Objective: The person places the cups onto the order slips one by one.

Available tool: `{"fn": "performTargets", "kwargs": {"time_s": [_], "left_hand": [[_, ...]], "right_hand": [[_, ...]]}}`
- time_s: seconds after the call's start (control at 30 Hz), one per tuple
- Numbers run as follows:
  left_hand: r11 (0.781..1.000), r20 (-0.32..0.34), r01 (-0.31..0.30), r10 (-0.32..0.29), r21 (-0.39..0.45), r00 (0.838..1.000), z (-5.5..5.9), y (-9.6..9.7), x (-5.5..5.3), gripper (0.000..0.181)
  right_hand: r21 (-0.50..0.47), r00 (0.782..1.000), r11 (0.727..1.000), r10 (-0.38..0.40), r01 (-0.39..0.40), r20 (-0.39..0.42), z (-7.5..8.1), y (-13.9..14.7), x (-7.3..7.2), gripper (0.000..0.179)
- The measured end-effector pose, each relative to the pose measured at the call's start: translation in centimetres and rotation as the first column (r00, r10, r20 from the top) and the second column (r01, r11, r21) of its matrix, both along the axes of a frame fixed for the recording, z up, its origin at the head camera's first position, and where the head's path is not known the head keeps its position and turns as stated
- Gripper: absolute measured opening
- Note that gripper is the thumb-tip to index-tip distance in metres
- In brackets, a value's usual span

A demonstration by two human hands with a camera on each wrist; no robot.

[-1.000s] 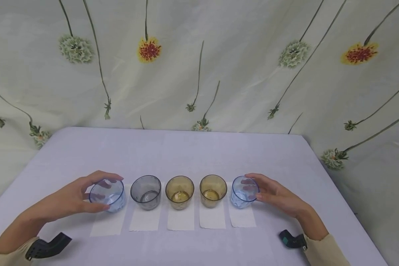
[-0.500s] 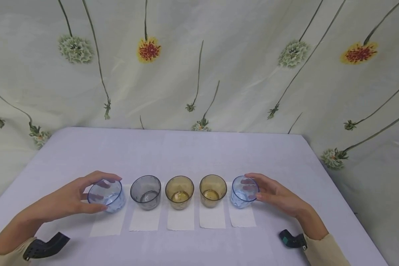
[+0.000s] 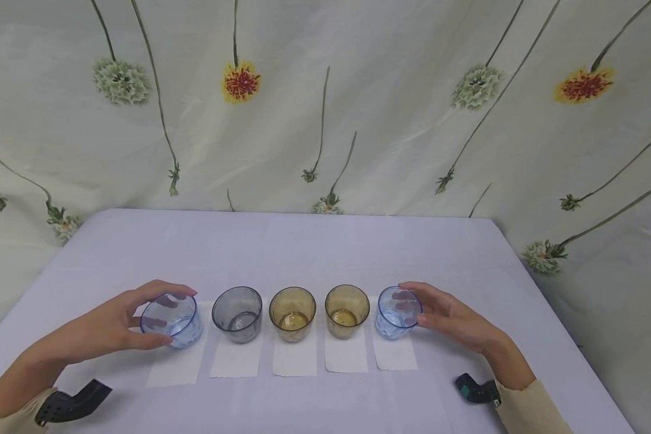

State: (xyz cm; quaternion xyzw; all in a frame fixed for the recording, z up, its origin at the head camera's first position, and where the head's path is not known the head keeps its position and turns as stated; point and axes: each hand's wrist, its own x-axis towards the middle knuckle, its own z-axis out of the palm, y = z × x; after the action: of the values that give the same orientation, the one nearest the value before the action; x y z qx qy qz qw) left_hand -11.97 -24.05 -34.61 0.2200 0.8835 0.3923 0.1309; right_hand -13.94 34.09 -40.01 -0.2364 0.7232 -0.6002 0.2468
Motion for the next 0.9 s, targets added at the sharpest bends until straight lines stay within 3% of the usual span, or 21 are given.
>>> {"fn": "performTargets", "kwargs": {"time_s": [0.33, 0.6, 0.9], "left_hand": [[1.000, -0.002, 0.001, -0.001, 0.009, 1.000, -0.05, -0.09, 0.07, 0.063], [1.000, -0.001, -0.005, 0.005, 0.009, 1.000, -0.07, 0.11, 0.03, 0.063], [1.000, 0.002, -0.016, 0.016, -0.007, 1.000, 0.01, 0.37, 0.06, 0.068]], "right_hand": [[-0.058, 0.999, 0.997, 0.041, -0.042, -0.015, 0.24, -0.03, -0.06, 0.055], [0.001, 1.000, 1.000, -0.010, 0.010, -0.024, 0.14, -0.03, -0.09, 0.055], [-0.049, 0.999, 0.998, 0.037, -0.039, -0.035, -0.24, 0.28, -0.07, 0.055]]}}
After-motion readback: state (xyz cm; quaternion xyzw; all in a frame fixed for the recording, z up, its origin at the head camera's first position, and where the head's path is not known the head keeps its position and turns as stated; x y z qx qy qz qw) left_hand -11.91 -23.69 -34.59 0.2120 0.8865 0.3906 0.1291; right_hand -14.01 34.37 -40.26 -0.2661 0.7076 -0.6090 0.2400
